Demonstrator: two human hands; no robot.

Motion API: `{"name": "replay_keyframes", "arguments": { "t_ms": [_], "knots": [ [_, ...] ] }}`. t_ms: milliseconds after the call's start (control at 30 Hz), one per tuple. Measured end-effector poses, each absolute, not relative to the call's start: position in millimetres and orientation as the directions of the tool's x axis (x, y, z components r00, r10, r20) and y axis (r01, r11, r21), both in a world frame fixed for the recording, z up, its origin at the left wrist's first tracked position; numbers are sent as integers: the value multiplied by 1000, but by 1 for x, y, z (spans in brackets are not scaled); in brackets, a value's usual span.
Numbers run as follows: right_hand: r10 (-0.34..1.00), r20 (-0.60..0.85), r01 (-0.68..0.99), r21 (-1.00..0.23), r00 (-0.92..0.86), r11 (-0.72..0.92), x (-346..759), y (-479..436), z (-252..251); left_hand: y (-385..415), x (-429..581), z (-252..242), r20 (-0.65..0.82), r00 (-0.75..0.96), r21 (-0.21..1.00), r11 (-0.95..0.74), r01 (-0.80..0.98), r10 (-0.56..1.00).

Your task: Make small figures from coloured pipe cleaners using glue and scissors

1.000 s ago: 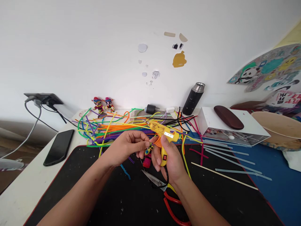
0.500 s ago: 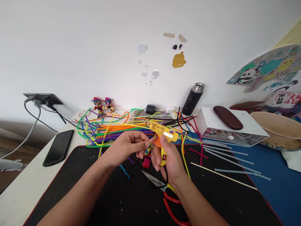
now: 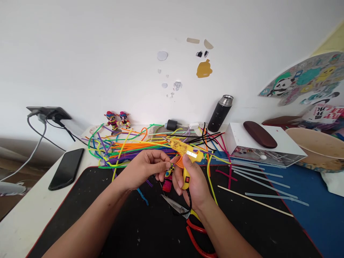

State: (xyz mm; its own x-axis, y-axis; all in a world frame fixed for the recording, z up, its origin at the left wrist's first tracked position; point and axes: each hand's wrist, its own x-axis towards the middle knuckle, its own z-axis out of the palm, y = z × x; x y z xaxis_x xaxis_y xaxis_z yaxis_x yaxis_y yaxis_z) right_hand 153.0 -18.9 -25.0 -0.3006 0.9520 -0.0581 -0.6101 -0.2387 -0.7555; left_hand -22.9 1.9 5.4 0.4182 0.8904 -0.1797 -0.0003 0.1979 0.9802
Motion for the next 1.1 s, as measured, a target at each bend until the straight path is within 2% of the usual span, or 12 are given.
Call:
{"name": "replay_keyframes", "arguments": {
  "t_ms": [1100],
  "knots": [
    [951,-67,-621,-743,-303,-251,153,-18,-26,3,-23,5,-193,427,978,208,11,883]
  ]
}}
